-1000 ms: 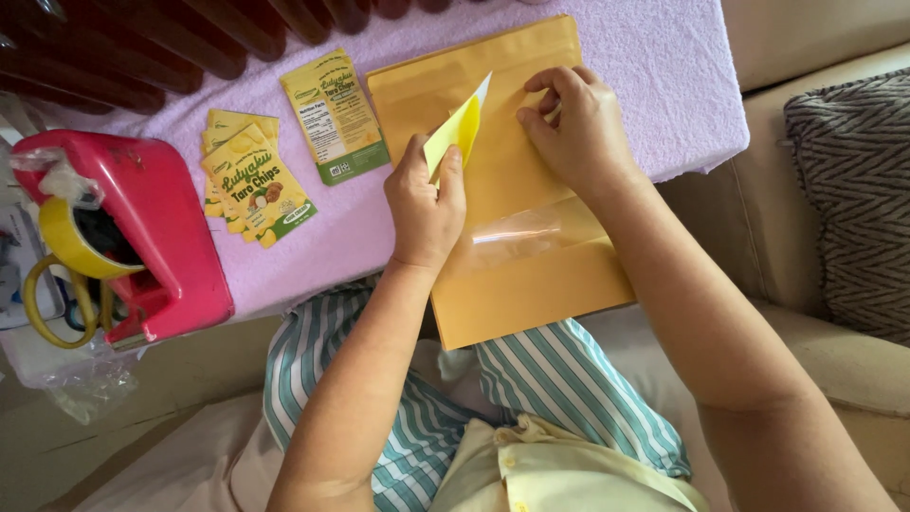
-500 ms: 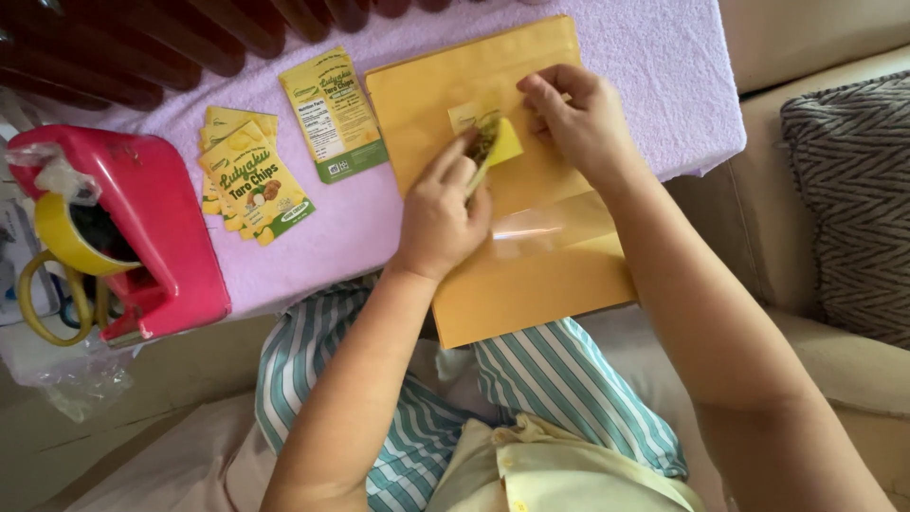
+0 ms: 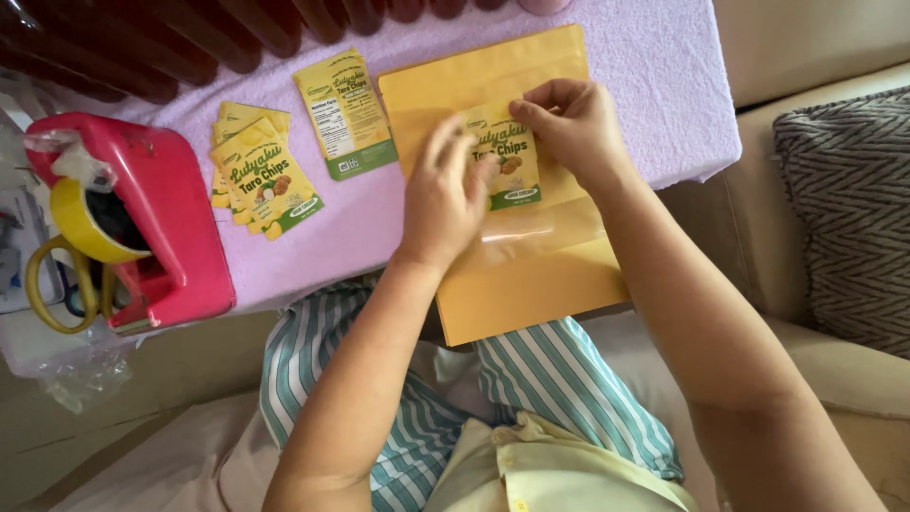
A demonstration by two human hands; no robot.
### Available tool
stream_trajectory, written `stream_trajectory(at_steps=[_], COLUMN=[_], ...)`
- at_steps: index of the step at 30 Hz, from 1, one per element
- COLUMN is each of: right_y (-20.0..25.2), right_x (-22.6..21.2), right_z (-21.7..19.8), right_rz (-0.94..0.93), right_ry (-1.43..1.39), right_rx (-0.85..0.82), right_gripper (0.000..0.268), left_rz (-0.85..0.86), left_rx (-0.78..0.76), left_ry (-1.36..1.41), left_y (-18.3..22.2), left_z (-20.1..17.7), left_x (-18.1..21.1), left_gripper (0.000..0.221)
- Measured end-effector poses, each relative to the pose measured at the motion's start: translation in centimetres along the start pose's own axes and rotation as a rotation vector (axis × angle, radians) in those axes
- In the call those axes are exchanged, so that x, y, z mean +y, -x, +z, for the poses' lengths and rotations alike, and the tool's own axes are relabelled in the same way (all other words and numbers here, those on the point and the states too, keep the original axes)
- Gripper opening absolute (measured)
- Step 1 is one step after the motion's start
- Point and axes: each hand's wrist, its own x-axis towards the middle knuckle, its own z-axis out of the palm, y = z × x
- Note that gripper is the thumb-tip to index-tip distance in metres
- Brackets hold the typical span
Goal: Peeling product labels and sticking them onto a yellow padded envelope
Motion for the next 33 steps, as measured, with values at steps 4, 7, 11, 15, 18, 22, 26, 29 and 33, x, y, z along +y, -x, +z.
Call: stream_trajectory(at_steps=[4,7,11,15,18,22,26,29,33], right_y=[0.1,0.1,0.1,0.2,0.0,-0.2,-0.4,-0.8,-0.6], right_x=[0.7,1.2,1.5,1.2,1.2,0.9,0.9,1.6,1.2], right_z=[0.1,0.2,0.4,0.5,0.7,0.7,0.6,0.5,0.6], right_rz=[-0.02,-0.072,-0.071,-0.217,-0.267,-0.222,-0.22,-0.252,-0.222], right_ry=[-0.068,-0.13,-0.113,0.236,0.335,0.382,0.394,0.405,0.396], right_rx=[-0.023,-0.062,0.001,0.159,0.215,0.216,0.223,0.223,0.226], right_gripper=[0.013,0.01,0.012,0.011,0.008,0.01,0.01,0.01,0.009], left_rz=[-0.008,0.047,0.087,0.096,0.069,0.045,-0.018,-0.075,-0.092], left_rx=[0.07,0.064,0.044,0.011,0.044,0.042,0.043,0.029,0.011], left_ry=[0.04,0.063,-0.014,-0.168,-0.165,-0.213,-0.225,-0.213,-0.207], left_y=[-0.3,-0.2,0.1,0.0,-0.4,-0.4,-0.5,-0.4,-0.1], left_z=[0.5,0.6,1.4,2.3,1.7,1.5,1.5,1.6,1.8], left_x=[-1.5,-1.7,-2.0,-2.3,-2.1,-2.4,-2.3,-2.4,-3.0], left_gripper=[0.032,0.04,0.044,0.05,0.042,0.044,0.047,0.048,0.061])
